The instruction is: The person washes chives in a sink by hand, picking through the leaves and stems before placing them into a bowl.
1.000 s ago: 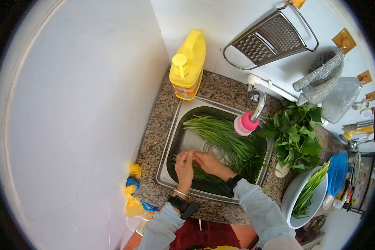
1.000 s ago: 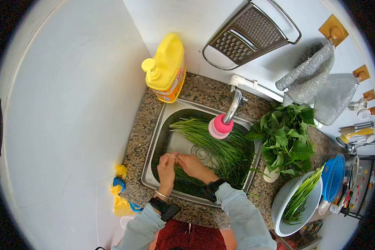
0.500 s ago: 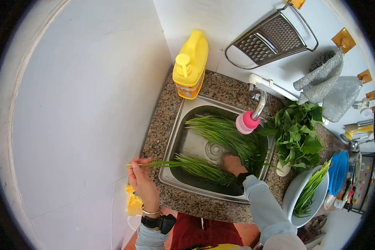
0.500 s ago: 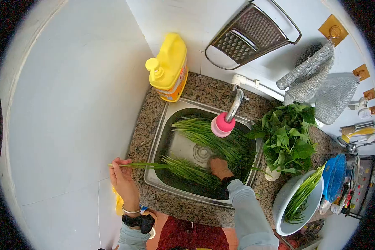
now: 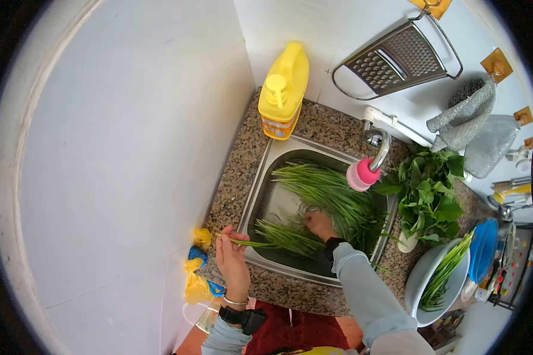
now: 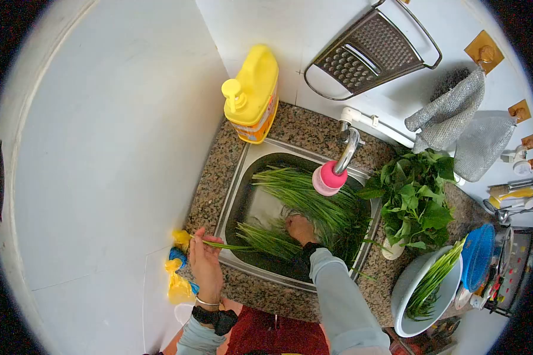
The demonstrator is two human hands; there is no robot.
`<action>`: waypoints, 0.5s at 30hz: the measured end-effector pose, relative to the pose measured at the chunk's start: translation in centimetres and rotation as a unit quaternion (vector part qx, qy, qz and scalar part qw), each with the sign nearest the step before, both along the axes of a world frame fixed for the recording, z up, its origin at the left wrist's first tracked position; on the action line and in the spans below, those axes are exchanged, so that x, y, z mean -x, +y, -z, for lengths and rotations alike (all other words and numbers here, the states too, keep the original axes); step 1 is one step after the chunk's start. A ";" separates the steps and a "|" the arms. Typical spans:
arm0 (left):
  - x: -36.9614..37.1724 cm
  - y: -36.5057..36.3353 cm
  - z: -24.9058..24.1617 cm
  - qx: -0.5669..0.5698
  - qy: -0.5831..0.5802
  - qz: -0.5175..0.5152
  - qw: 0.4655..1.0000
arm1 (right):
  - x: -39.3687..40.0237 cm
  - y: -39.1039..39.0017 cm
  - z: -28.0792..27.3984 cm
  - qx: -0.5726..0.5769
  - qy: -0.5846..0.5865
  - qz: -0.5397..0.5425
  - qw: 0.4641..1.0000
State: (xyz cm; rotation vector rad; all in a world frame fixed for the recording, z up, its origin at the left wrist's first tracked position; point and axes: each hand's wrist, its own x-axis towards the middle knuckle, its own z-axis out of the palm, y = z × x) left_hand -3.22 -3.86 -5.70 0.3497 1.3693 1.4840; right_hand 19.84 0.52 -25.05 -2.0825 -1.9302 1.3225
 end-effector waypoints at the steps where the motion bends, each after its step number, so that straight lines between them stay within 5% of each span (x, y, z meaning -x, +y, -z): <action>1: 0.1 0.0 0.1 0.015 0.013 0.015 1.000 | -0.2 0.1 0.2 -0.001 -0.001 0.000 1.000; 9: -2.3 1.6 2.6 0.090 0.074 0.106 0.987 | 0.5 1.6 -4.3 -0.003 0.255 0.100 0.962; 15: -6.0 2.6 7.6 0.135 0.087 0.199 0.967 | 2.2 1.5 -8.0 -0.143 0.253 -0.003 0.957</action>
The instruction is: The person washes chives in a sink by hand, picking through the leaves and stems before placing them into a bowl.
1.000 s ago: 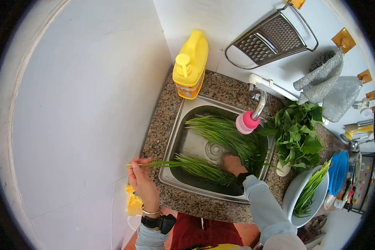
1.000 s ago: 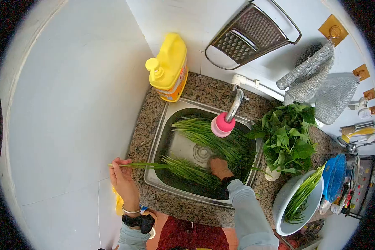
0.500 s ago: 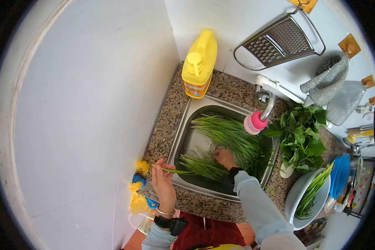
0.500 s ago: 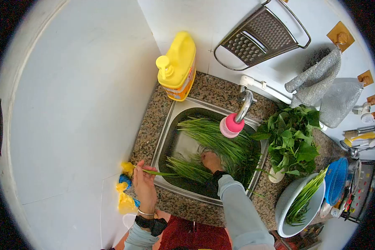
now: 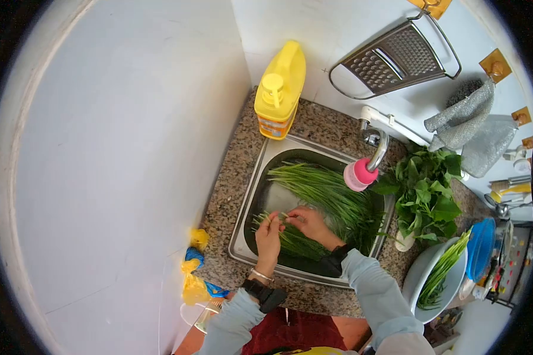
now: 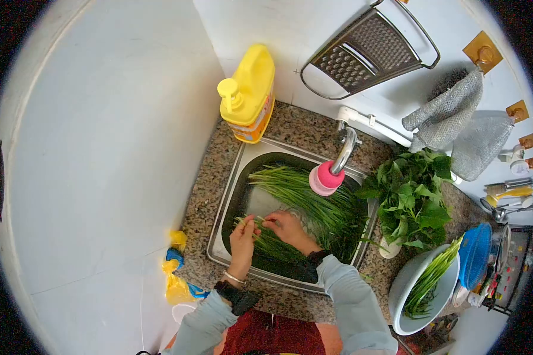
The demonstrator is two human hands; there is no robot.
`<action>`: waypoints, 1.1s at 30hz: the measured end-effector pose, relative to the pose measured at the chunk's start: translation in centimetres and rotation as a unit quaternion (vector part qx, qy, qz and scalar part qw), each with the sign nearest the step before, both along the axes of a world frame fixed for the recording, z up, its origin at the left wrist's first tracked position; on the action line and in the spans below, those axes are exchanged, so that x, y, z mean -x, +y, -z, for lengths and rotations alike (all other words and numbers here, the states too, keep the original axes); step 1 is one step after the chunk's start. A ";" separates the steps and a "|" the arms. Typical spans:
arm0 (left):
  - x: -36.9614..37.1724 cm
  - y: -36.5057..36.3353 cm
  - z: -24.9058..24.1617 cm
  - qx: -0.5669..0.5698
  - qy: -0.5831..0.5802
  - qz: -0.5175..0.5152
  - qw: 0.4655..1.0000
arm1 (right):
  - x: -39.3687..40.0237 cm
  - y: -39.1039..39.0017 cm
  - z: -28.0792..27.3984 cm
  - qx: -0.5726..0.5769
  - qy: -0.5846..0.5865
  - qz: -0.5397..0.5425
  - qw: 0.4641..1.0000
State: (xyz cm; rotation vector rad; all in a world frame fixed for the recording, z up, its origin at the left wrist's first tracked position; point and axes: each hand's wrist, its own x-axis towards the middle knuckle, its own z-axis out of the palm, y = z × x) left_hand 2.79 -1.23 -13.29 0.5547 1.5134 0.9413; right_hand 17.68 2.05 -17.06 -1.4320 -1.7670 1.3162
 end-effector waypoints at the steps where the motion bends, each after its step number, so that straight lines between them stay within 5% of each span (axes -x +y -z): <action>1: -0.7 0.3 -0.3 0.010 0.005 -0.016 1.000 | 0.1 0.1 -0.4 0.000 -0.001 0.001 1.000; 5: -1.1 0.3 1.5 -0.014 0.057 0.048 0.997 | 0.8 -0.2 -1.2 -0.092 -0.036 -0.038 0.994; 13: 0.4 0.1 -1.1 -0.038 0.038 -0.084 0.995 | -1.8 -2.0 2.1 -0.084 -0.110 -0.055 0.989; 16: 2.7 -0.1 -2.7 -0.066 0.017 -0.143 0.987 | -4.2 -3.1 5.3 -0.130 -0.237 -0.084 0.959; 18: 4.1 -0.4 -4.0 -0.076 0.020 -0.170 0.982 | -5.3 -3.5 7.2 0.027 -0.367 -0.122 0.922; 21: 5.1 -0.5 -6.0 -0.124 -0.024 -0.223 0.967 | -6.3 -3.4 7.4 0.103 -0.480 -0.181 0.852; 23: 5.7 -0.6 -7.3 -0.156 -0.091 -0.251 0.951 | -6.4 -3.3 6.3 0.094 -0.474 -0.170 0.859; 33: 5.9 -1.0 -6.7 -0.134 -0.038 -0.295 0.945 | -3.3 1.3 0.6 0.065 -0.427 -0.175 0.885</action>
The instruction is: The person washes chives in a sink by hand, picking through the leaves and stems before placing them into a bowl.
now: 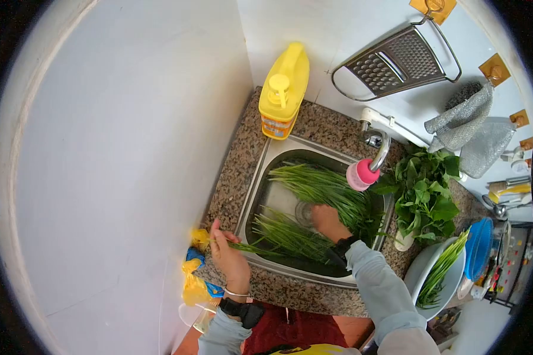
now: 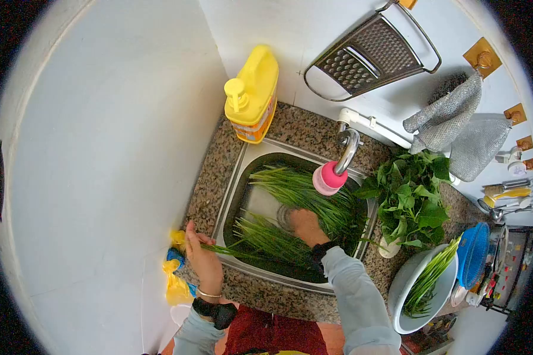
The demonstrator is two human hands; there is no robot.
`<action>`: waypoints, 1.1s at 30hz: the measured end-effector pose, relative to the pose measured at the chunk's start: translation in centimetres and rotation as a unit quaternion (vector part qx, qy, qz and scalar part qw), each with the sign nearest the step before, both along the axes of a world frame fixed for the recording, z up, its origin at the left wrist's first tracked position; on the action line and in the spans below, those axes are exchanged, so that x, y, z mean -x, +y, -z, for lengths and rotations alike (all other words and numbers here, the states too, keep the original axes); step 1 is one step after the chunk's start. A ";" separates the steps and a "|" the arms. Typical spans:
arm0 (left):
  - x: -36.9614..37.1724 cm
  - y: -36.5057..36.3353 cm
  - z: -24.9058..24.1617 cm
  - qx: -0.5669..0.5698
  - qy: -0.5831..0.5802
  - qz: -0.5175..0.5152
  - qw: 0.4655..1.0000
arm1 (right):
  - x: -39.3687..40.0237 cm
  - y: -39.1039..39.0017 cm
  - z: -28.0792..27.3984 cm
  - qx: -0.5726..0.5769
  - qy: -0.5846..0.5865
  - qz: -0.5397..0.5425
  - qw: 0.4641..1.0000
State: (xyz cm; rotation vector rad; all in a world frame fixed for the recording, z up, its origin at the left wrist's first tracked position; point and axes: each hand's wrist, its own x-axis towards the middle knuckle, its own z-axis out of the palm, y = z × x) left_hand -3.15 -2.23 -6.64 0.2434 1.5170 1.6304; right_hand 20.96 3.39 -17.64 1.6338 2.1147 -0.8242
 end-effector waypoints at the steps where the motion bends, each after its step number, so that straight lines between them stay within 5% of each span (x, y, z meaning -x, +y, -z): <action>1: -0.4 0.0 0.1 0.016 -0.004 0.018 1.000 | 1.4 0.4 -0.1 0.000 0.000 -0.001 1.000; 3: -1.0 -0.1 0.7 0.030 -0.005 0.034 0.999 | 4.3 1.1 -0.2 -0.053 0.145 0.081 0.985; 7: -1.6 -0.5 1.7 0.038 -0.022 0.059 0.997 | 8.3 1.2 3.3 -0.216 0.246 0.030 0.944; 10: -1.4 -0.6 2.1 0.047 -0.041 0.069 0.996 | 9.2 1.0 6.8 -0.203 0.242 0.036 0.948; 12: -1.1 -0.6 1.9 0.047 -0.038 0.071 0.996 | 7.0 0.8 8.7 -0.074 0.242 0.121 0.960; 16: -1.1 -0.7 2.4 0.055 -0.060 0.074 0.994 | 2.7 0.0 8.3 0.015 0.106 0.024 0.994; 18: -1.5 -0.5 2.6 0.063 -0.055 0.088 0.993 | 2.6 -0.5 7.8 -0.008 0.228 0.200 0.953; 19: -1.6 -0.4 2.7 0.074 -0.045 0.103 0.991 | 2.6 -0.4 7.3 -0.007 0.228 0.200 0.953; 21: -1.8 -0.4 3.1 0.080 -0.042 0.118 0.989 | 2.6 0.0 5.6 0.115 0.409 0.322 0.846; 24: -2.8 0.2 2.8 0.089 -0.038 0.145 0.985 | 2.7 0.0 3.5 0.143 0.445 0.356 0.809; 28: -3.3 0.3 3.3 0.075 -0.045 0.159 0.983 | 2.0 -1.0 4.0 0.122 0.484 0.271 0.823; 30: -3.5 0.5 3.7 0.089 -0.037 0.163 0.982 | 2.0 -1.1 3.5 0.076 0.396 0.195 0.894; 33: -4.3 0.5 4.2 0.111 -0.011 0.193 0.975 | 2.9 -1.1 0.8 0.077 0.419 0.250 0.870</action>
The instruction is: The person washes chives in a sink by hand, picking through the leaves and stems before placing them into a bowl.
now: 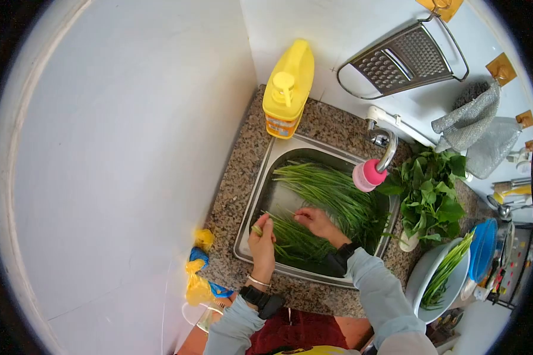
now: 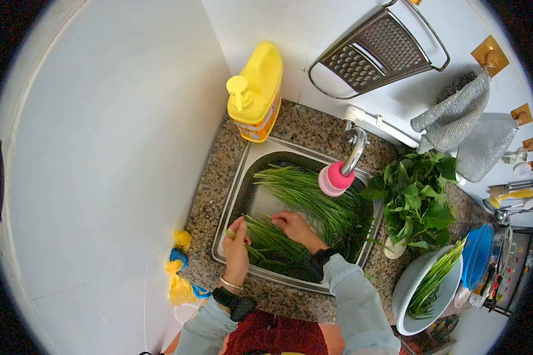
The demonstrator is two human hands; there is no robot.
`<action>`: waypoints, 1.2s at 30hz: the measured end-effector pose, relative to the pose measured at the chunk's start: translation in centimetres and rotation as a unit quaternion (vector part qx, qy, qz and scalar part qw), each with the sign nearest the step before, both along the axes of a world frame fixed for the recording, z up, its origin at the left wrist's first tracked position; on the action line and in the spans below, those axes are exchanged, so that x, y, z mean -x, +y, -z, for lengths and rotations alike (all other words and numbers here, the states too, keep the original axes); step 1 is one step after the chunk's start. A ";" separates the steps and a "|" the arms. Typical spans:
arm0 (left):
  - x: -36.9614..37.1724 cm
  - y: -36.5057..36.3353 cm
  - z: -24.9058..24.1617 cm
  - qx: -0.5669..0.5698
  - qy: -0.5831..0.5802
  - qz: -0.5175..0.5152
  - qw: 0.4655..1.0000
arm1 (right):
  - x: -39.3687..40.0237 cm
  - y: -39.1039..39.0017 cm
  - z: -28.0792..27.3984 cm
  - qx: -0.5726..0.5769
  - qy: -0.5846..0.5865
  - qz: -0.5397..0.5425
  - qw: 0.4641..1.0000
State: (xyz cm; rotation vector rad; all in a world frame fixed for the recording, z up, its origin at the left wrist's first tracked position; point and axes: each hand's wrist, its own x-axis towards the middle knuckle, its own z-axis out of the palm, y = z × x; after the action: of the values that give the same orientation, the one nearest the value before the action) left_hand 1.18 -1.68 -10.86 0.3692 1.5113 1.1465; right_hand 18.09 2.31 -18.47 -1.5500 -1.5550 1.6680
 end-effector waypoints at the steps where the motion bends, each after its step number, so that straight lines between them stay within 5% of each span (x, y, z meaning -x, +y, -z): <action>1: -0.4 0.0 0.2 0.003 0.016 0.030 0.999 | 0.5 -0.1 -1.1 0.001 -0.001 0.001 1.000; 6: -1.3 0.3 1.1 0.053 -0.004 0.068 0.996 | 1.9 -0.7 -3.3 -0.113 0.036 -0.069 0.991; 8: -0.7 0.6 1.4 -0.005 0.030 -0.003 1.000 | 1.6 -1.2 -2.3 -0.125 0.034 -0.071 0.989; 10: 0.8 1.0 -0.5 -0.027 0.057 -0.019 0.998 | 0.5 -2.1 -0.5 -0.226 -0.055 -0.105 0.967; 15: 4.6 1.3 -5.0 -0.083 0.159 -0.114 0.977 | -3.4 -4.1 5.6 -0.172 -0.163 -0.108 0.966; 20: 6.8 -0.2 -5.4 -0.158 0.084 -0.187 0.966 | -3.6 -3.0 5.9 -0.092 -0.274 -0.084 0.954; 25: 4.4 -1.4 -6.0 -0.101 0.037 -0.108 0.988 | 0.4 0.4 5.9 -0.065 -0.141 0.022 0.988; 29: 2.9 -1.5 -3.6 -0.073 0.020 -0.060 0.995 | 3.4 0.9 7.8 -0.112 -0.071 0.009 0.991; 36: 1.5 0.3 -1.5 -0.004 0.035 0.049 0.998 | 4.6 0.5 -2.7 -0.065 0.043 0.000 0.997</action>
State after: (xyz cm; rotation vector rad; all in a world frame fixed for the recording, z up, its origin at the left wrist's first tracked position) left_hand -0.30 -1.35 -9.35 0.4887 1.5331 1.0709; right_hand 13.47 2.86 -15.76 -1.3935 -1.5862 1.5779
